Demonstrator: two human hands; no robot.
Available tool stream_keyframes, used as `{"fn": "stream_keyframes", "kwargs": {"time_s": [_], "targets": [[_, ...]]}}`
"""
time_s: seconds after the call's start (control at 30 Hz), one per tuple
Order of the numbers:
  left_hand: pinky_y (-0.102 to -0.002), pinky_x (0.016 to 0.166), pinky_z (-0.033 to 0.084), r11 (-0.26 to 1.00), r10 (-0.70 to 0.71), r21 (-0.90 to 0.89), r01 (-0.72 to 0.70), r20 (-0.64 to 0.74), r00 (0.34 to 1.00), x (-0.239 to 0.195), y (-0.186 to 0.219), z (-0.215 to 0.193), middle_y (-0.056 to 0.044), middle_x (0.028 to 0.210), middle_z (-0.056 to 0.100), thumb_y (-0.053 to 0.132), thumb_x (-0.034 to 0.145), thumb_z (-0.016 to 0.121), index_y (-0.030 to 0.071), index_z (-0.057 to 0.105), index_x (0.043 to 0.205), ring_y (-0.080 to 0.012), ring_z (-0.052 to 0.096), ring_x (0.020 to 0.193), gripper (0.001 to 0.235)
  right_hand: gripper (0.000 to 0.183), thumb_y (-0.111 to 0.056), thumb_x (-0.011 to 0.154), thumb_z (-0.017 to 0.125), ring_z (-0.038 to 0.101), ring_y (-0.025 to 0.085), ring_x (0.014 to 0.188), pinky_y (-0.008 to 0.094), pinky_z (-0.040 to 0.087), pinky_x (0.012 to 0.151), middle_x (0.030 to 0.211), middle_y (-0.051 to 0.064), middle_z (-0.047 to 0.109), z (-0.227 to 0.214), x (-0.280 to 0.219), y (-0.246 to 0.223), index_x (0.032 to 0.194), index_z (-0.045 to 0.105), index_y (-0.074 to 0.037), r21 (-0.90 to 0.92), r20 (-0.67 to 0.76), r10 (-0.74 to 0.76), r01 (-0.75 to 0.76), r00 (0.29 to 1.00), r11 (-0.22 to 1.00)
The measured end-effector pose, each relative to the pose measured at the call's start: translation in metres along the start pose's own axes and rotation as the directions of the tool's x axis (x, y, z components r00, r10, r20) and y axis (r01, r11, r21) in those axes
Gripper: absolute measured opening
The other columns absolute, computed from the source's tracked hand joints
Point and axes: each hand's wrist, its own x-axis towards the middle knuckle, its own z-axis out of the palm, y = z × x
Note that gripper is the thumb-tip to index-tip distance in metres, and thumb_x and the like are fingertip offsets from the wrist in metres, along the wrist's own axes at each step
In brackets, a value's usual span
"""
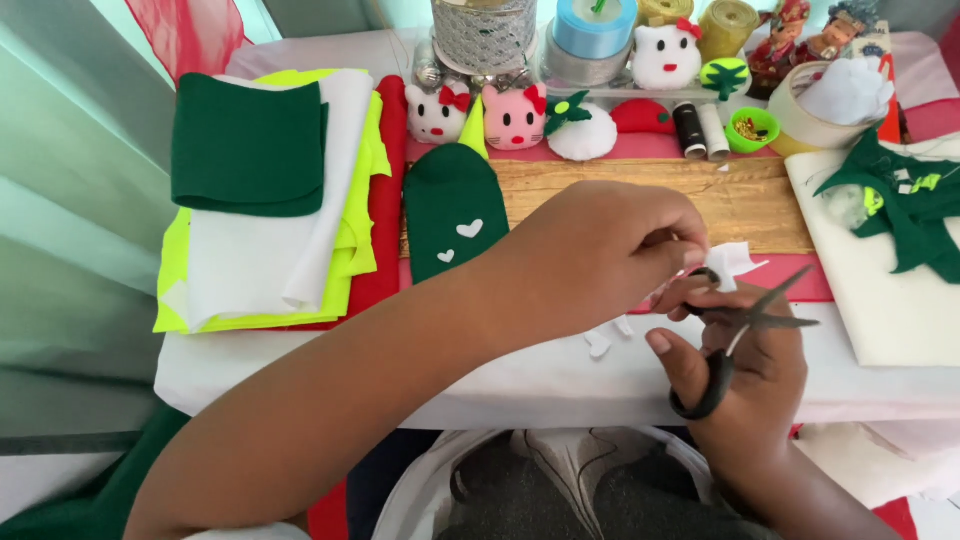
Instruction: Cutting out small white felt hearts and placing them onto a green felt sleeve as decoration.
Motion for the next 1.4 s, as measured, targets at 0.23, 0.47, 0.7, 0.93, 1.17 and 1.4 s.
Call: {"fn": "stream_keyframes", "kwargs": {"time_s": [0.23, 0.47, 0.7, 0.93, 1.17, 1.4], "targets": [[-0.046, 0.085, 0.049, 0.963, -0.003, 0.268, -0.028, 0.114, 0.993, -0.007, -0.03, -0.01, -0.006, 0.125, 0.072, 0.021, 0.096, 0.042, 0.015, 0.068, 0.132, -0.0275, 0.065, 0.116, 0.045, 0.035, -0.008, 0.091, 0.07, 0.067, 0.032, 0.098, 0.041, 0.054, 0.098, 0.097, 0.017, 0.057, -0.004, -0.002, 0.006, 0.116, 0.047, -0.003, -0.017, -0.017, -0.103, 0.103, 0.995, 0.995], [-0.051, 0.067, 0.052, 0.833, -0.266, 0.488, 0.261, -0.06, 0.962, -0.059, -0.045, -0.043, -0.005, 0.114, 0.07, 0.012, 0.098, 0.045, 0.017, 0.073, 0.125, -0.0326, 0.068, 0.097, 0.039, 0.032, -0.009, 0.088, 0.074, 0.067, 0.028, 0.107, 0.045, 0.052, 0.11, 0.103, 0.014, 0.065, 0.001, 0.003, -0.005, 0.112, 0.053, -0.002, -0.17, 0.122, -0.029, 0.05, 0.992, 0.984], [-0.053, 0.067, 0.054, 0.655, -0.49, 0.631, 0.416, -0.066, 0.869, -0.106, -0.089, -0.033, -0.013, 0.086, 0.06, -0.012, 0.08, 0.049, 0.009, 0.076, 0.104, -0.0387, 0.066, 0.082, 0.041, 0.03, -0.008, 0.088, 0.074, 0.066, 0.025, 0.107, 0.046, 0.049, 0.118, 0.103, 0.012, 0.063, 0.008, 0.003, -0.009, 0.111, 0.056, -0.001, -0.236, 0.157, 0.003, 0.034, 0.988, 0.971], [-0.051, 0.058, 0.052, 0.602, -0.436, 0.707, 0.37, -0.096, 0.895, -0.111, -0.101, -0.028, -0.01, 0.08, 0.059, -0.009, 0.082, 0.052, 0.009, 0.072, 0.082, -0.0376, 0.065, 0.075, 0.027, 0.031, -0.006, 0.087, 0.076, 0.065, 0.025, 0.11, 0.042, 0.05, 0.115, 0.104, 0.012, 0.063, 0.009, 0.001, -0.01, 0.111, 0.058, 0.0, -0.25, 0.141, 0.032, 0.005, 0.99, 0.968], [-0.048, 0.058, 0.052, 0.638, -0.212, 0.699, 0.323, -0.243, 0.947, -0.119, -0.103, -0.014, -0.011, 0.093, 0.06, -0.006, 0.087, 0.055, 0.009, 0.062, 0.098, -0.0336, 0.061, 0.083, 0.019, 0.028, -0.006, 0.087, 0.075, 0.067, 0.027, 0.11, 0.042, 0.052, 0.111, 0.103, 0.011, 0.064, 0.009, 0.001, -0.01, 0.109, 0.058, -0.001, -0.252, 0.159, 0.033, 0.008, 0.987, 0.968], [-0.041, 0.052, 0.043, 0.537, 0.313, 0.839, 0.082, -0.289, 0.905, -0.082, -0.051, 0.035, -0.003, 0.082, 0.063, 0.018, 0.083, 0.071, 0.019, 0.068, 0.09, -0.0266, 0.062, 0.069, 0.007, 0.032, -0.008, 0.087, 0.075, 0.066, 0.027, 0.109, 0.041, 0.051, 0.111, 0.103, 0.014, 0.065, 0.009, 0.001, -0.007, 0.111, 0.056, -0.001, -0.253, 0.165, -0.002, 0.045, 0.986, 0.966]]}}
